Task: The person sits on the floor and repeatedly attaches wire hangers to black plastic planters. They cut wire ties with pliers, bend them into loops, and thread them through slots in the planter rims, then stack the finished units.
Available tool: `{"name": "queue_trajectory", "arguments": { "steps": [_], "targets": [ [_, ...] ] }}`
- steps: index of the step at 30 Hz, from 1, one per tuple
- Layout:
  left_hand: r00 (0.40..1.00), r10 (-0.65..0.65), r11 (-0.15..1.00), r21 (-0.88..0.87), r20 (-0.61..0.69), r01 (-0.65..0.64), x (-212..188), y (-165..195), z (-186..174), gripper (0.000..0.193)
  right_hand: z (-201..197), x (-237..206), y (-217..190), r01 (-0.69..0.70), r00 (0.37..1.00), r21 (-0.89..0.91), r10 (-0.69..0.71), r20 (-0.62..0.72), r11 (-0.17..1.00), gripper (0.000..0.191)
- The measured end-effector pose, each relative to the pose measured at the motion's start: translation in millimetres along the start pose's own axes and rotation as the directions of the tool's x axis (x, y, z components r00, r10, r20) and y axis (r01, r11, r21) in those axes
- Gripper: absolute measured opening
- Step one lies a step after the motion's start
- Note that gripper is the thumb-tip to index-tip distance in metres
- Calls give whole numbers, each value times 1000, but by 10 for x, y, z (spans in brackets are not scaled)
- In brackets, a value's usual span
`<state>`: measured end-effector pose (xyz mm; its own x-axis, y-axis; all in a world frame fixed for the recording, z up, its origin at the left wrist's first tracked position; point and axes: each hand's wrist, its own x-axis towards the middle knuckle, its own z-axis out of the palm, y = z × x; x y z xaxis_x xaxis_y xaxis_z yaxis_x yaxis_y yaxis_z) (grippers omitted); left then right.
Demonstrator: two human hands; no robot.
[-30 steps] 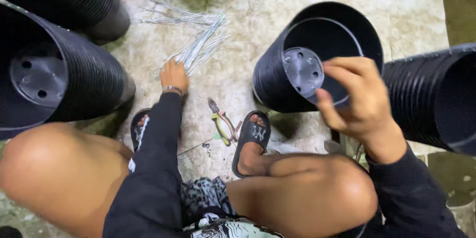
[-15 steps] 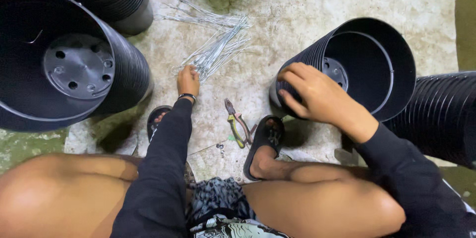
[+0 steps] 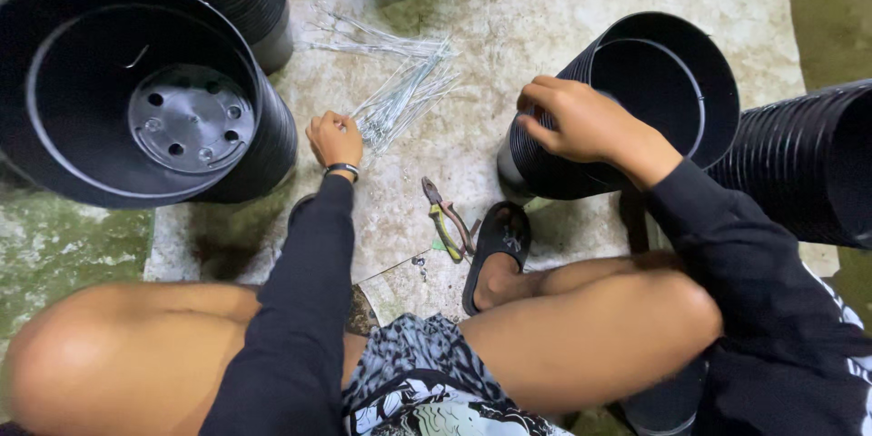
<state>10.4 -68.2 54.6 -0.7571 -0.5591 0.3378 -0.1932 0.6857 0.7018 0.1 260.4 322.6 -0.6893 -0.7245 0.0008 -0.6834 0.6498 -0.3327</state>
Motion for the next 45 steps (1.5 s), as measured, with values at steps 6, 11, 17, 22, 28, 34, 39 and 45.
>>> {"name": "queue_trajectory", "arguments": {
  "steps": [6,11,17,22,28,34,39,45],
  "targets": [
    [997,-57,950,-310,-52,38,-506,271,-99,14,56,25,-285,12,984,-94,5,177,995,29],
    [794,-299,126,-803,529,582,-1174,597,-32,16,329,-44,-399,43,959,-54,-26,282,998,30],
    [629,-23,-298,-606,777,737,-1562,1004,-86,20,834,-165,-236,-42,961,235,-25,275,971,32],
    [754,20,-47,-753,657,657,-1714,1237,-130,16,985,-197,-247,-277,950,527,149,273,803,37],
    [835,32,425,-763,550,487,-1791,1257,-100,11,907,-372,-402,-74,995,402,95,-32,913,39],
    [759,181,415,-749,625,517,-1754,1299,-108,20,941,-423,-254,185,982,284,-164,-97,941,14],
    [633,35,175,-628,774,758,-1588,1291,-144,30,1036,-466,-223,14,999,395,6,-50,919,16],
    [586,-13,108,-581,811,807,-1542,1253,-154,24,1060,-555,-326,0,1000,340,6,-16,940,26]
  ]
}}
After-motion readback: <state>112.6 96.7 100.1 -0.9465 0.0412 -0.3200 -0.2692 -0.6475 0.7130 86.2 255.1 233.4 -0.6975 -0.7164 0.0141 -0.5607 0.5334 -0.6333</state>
